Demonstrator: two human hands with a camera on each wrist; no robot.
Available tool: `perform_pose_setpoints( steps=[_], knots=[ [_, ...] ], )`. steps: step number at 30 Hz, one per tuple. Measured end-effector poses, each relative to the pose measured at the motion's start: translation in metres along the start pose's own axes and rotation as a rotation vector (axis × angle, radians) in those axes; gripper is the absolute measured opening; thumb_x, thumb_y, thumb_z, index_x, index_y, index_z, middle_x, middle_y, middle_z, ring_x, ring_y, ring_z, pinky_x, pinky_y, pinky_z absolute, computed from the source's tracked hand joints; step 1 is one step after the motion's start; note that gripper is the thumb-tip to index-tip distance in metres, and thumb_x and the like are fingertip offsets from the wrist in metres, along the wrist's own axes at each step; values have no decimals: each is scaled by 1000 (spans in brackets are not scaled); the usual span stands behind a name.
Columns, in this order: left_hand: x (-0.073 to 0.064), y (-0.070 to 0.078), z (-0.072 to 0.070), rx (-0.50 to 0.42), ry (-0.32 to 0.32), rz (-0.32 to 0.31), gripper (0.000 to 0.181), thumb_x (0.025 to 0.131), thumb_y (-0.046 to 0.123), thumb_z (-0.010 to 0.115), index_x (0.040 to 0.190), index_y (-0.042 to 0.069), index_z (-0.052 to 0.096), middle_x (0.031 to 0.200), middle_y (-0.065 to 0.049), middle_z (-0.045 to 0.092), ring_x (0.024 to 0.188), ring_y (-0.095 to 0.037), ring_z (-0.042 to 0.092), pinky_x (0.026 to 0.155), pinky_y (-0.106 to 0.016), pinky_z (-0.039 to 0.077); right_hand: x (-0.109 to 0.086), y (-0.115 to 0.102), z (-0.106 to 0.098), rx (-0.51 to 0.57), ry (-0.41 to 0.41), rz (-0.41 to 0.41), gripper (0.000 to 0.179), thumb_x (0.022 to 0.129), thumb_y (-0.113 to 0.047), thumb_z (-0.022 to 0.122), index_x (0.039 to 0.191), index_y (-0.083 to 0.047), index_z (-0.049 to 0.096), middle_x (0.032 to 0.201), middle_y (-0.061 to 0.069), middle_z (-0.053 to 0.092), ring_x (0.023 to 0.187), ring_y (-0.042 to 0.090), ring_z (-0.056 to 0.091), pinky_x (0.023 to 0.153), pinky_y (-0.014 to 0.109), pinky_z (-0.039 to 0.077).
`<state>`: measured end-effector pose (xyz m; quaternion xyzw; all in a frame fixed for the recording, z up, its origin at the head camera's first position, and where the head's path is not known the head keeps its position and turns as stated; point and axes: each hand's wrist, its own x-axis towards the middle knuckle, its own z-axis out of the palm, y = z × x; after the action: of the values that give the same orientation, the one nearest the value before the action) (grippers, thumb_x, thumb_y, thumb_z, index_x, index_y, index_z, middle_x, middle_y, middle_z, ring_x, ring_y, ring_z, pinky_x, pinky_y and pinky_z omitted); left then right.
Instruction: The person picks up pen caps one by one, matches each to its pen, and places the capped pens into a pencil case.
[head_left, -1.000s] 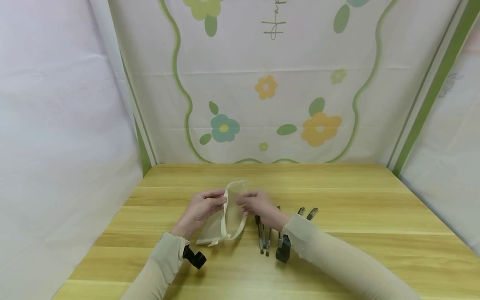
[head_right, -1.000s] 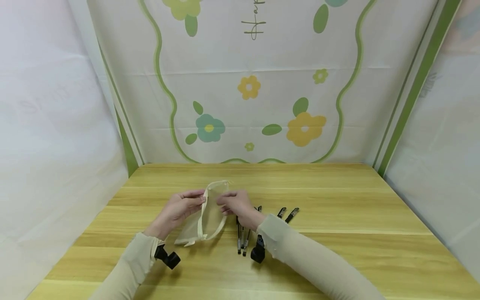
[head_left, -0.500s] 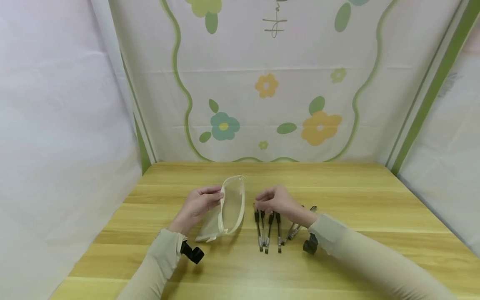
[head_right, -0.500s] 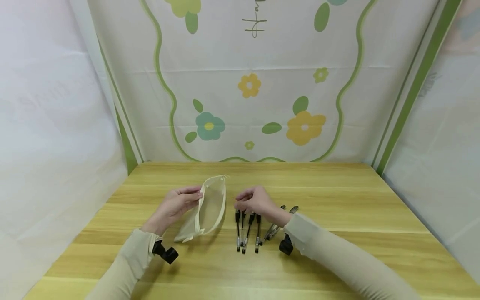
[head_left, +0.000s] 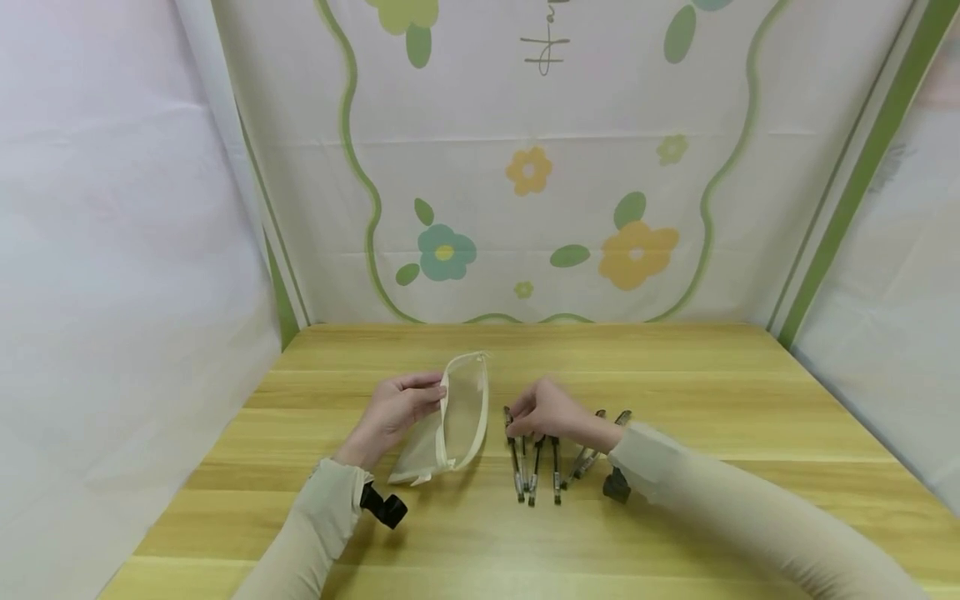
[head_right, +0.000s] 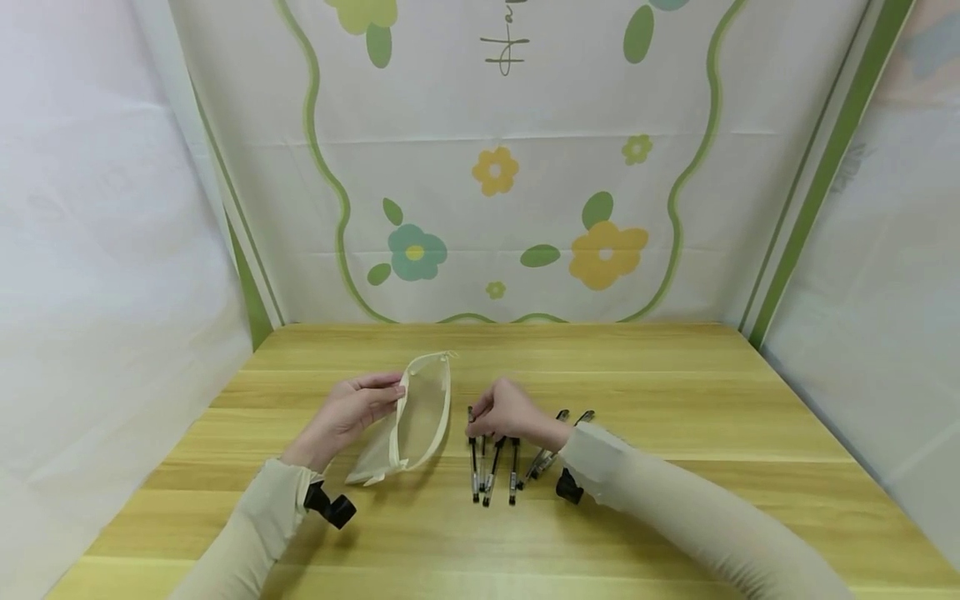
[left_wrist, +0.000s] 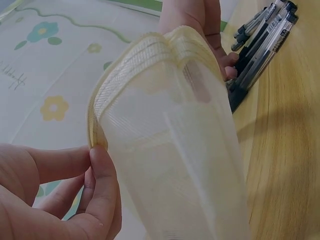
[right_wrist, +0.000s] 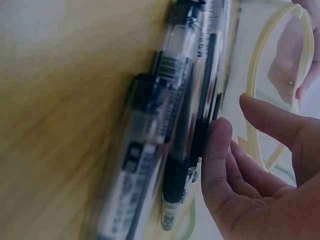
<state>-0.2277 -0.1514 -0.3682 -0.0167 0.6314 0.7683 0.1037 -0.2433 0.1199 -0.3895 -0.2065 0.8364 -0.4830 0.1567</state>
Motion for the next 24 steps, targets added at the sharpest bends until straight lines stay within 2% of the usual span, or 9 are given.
perform_pose_setpoints(
  steps=[4, 13, 20, 24],
  knots=[
    [0, 0, 0, -5, -2, 4, 40, 88, -6, 69, 127, -9, 59, 115, -21, 62, 94, -22, 66, 84, -31, 56, 2, 0, 2, 3, -4, -7, 33, 83, -4, 79, 109, 12, 67, 88, 10, 72, 77, 28, 69, 63, 41, 59],
    [-2, 1, 0, 2, 3, 4, 40, 89, -6, 68, 128, -9, 59, 113, -19, 64, 97, -23, 65, 84, -31, 55, 8, 0, 7, -19, -10, 2, 29, 79, -4, 82, 103, 9, 71, 83, 7, 72, 70, 27, 69, 59, 38, 59],
    [-1, -1, 0, 3, 3, 2, 39, 89, -5, 69, 127, -8, 60, 112, -19, 63, 96, -23, 65, 84, -31, 55, 8, -1, 12, -75, -18, -7, 16, 78, -4, 82, 92, 2, 76, 73, 5, 71, 56, 27, 66, 51, 38, 58],
    [0, -1, 0, 12, 9, 4, 36, 89, -4, 69, 124, -7, 63, 110, -17, 65, 94, -21, 66, 86, -33, 55, 9, -4, 14, -107, -20, -19, 7, 78, -3, 82, 79, 0, 76, 65, 8, 69, 50, 26, 64, 48, 39, 57]
  ],
)
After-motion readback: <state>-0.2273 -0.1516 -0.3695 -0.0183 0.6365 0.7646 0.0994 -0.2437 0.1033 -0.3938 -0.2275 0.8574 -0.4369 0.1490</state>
